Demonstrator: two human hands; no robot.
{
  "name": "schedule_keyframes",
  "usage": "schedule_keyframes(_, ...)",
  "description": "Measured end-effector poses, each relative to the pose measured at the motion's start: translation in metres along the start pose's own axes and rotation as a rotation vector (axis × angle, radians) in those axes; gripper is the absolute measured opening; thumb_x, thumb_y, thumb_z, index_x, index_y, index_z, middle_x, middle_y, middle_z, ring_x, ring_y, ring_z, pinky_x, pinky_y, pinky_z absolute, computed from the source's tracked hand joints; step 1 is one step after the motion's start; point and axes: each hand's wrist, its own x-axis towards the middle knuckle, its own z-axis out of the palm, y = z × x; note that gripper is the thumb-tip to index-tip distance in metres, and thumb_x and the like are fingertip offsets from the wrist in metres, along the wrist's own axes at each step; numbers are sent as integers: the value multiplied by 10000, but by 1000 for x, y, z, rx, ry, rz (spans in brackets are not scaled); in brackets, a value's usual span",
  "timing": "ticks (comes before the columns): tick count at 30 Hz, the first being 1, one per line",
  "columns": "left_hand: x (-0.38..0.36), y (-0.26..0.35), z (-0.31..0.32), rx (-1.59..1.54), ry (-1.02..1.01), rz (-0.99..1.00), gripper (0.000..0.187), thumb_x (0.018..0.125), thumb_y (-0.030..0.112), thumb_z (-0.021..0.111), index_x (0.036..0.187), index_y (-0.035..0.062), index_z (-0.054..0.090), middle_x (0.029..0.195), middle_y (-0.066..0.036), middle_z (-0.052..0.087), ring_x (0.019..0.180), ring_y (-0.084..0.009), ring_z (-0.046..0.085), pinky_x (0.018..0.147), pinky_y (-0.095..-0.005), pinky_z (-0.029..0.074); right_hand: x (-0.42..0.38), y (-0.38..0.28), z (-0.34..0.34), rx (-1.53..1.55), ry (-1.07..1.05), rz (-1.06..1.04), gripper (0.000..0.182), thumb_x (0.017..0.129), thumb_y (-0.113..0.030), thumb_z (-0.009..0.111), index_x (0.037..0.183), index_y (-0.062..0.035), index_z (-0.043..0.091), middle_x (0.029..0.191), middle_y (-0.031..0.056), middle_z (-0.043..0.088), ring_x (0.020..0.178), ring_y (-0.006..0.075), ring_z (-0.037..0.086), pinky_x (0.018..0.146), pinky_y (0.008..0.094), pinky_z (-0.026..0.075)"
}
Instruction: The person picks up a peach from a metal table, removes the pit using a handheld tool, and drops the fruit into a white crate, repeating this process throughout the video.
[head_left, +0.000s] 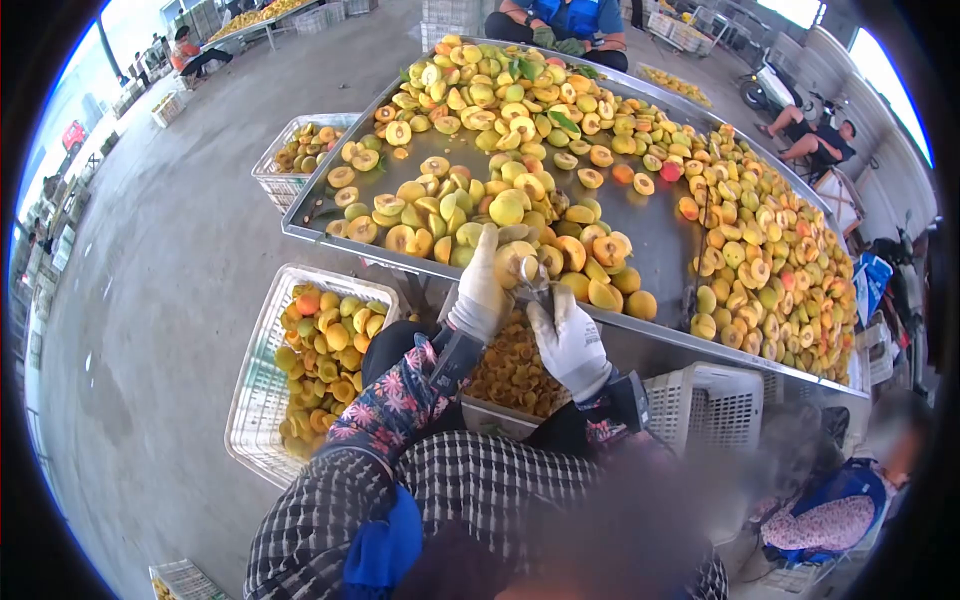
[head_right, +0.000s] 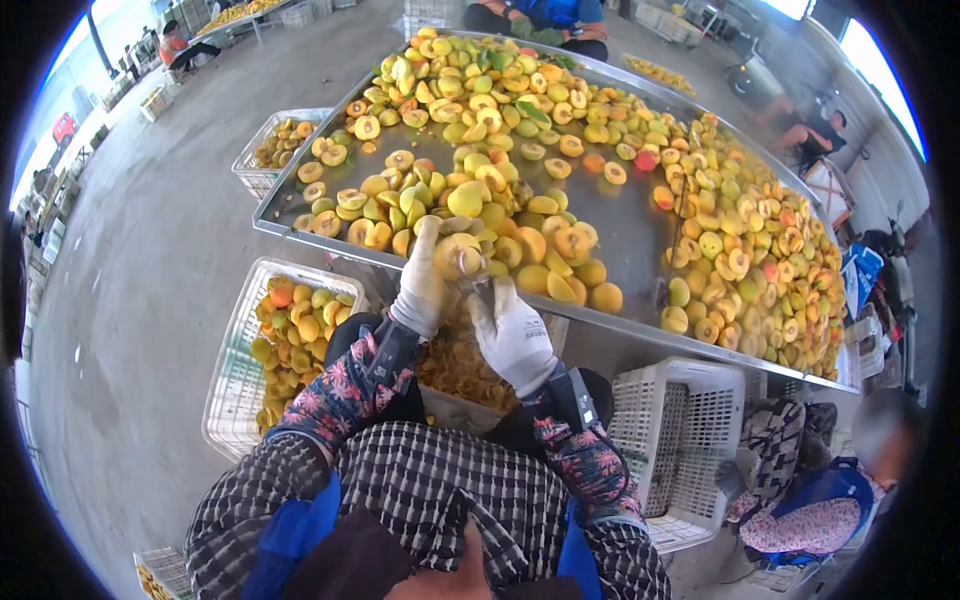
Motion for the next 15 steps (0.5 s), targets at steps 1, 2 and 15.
schedule_keyframes(1, -3, 0, 4, 71, -13, -22, 569, 986, 524, 391, 1183, 10, 532, 1132, -164, 595, 1034, -299, 596, 860, -415, 523, 2, -1, 3, -40, 6, -2, 263, 923, -154, 561, 1093, 14, 452, 813, 258, 596, 774, 455, 587, 642, 478, 457)
schedule_keyframes(2, -2, -2, 1, 109, -17, 10, 574, 989, 521, 385, 1181, 1, 533, 1129, -162, 600, 1021, -291, 604, 857, -408, 525, 2, -2, 6, -80, 11, -3, 225, 923, -136, 559, 1052, 19, 460, 812, 253, 592, 766, 446, 589, 635, 470, 452)
schedule_keyframes(15, -13, -16, 6, 345, 166, 53, 503, 1013, 442, 390, 983, -17, 592, 939, -132, 662, 742, -218, 645, 680, -330, 557, -20, 10, 12, -29, -137, 158, 334, 919, -134, 528, 1190, 32, 427, 853, 297, 601, 810, 475, 594, 653, 498, 461)
